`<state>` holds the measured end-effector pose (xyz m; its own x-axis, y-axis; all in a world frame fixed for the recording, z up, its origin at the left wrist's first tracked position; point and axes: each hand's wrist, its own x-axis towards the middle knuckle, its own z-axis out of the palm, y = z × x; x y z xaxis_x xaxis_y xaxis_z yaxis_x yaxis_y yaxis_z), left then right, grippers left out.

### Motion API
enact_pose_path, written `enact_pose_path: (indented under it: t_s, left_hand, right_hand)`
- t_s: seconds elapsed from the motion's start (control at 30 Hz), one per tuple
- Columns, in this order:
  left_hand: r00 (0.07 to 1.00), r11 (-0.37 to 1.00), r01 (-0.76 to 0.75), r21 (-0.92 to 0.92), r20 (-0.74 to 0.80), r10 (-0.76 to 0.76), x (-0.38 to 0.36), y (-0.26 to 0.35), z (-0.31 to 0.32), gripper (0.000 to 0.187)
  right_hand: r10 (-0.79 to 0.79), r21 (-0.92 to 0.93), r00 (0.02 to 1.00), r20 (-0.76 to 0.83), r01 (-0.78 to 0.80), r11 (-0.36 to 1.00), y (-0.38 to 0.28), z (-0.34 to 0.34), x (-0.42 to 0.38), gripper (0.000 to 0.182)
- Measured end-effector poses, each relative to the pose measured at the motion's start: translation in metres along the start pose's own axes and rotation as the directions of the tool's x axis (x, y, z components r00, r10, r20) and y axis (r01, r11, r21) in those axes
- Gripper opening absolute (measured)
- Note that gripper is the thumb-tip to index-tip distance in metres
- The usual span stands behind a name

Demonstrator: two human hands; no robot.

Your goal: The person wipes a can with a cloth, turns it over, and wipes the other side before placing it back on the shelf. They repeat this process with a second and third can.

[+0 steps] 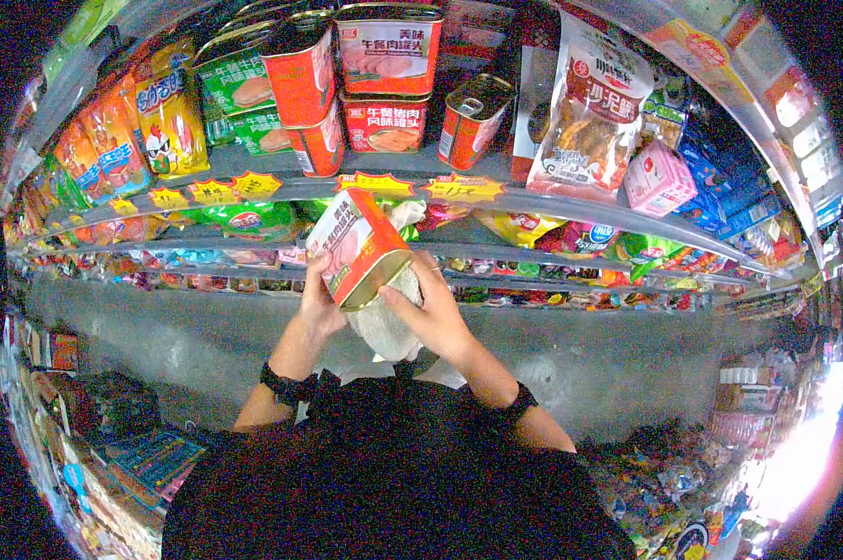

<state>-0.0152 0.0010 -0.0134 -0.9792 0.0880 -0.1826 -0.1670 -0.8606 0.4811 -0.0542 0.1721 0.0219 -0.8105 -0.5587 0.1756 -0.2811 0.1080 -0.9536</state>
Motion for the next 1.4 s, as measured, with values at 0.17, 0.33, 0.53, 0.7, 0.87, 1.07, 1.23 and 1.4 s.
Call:
enact_pose_path:
  t_s: [0.17, 0.33, 0.53, 0.7, 0.87, 1.07, 1.23, 1.4]
  left_hand:
    - [0.999, 1.000, 0.000, 0.003, 0.039, 0.000, -0.001, 0.006, 0.001, 0.052]
    - [0.995, 0.994, 0.104, 0.018, 0.011, -0.104, 0.004, 0.009, -0.027, 0.047]
    - [0.989, 0.972, 0.084, -0.219, -0.100, -0.108, -0.003, 0.001, -0.024, 0.040]
    - [0.991, 0.996, -0.058, -0.061, -0.128, 0.050, -0.008, 0.001, -0.025, 0.044]
    - [0.968, 0.896, -0.143, 0.420, -0.128, 0.215, -0.009, 0.007, -0.026, 0.059]
    - [0.771, 0.052, -0.366, 0.929, 0.271, 0.576, -0.021, 0.007, 0.018, 0.068]
    - [0.718, -0.087, -0.506, 0.858, 0.475, 0.509, -0.025, 0.010, 0.033, 0.042]
    - [0.742, -0.245, -0.486, 0.839, 0.544, 0.392, -0.022, 0.018, 0.023, 0.056]
  right_hand:
    - [-0.130, -0.195, 0.990, -0.048, 0.119, 0.974, -0.006, 0.003, -0.002, 0.037]
    - [-0.277, -0.391, 0.936, -0.218, 0.176, 0.903, -0.015, 0.015, -0.006, 0.037]
    - [-0.162, -0.248, 0.985, -0.063, 0.142, 0.958, -0.018, 0.005, -0.006, 0.040]
    - [-0.035, 0.221, 0.957, -0.289, 0.103, 0.970, -0.026, -0.009, -0.003, 0.049]
    - [-0.074, 0.013, 0.939, -0.336, 0.083, 0.996, -0.055, -0.038, -0.005, 0.047]
    - [-0.309, -0.285, 0.951, -0.022, 0.290, 0.914, -0.076, -0.033, -0.006, 0.051]
    - [-0.229, -0.541, 0.948, 0.219, 0.314, 0.780, -0.078, -0.002, 0.001, 0.088]
    - [-0.296, -0.693, 0.925, 0.238, 0.375, 0.615, -0.069, 0.003, 0.000, 0.078]
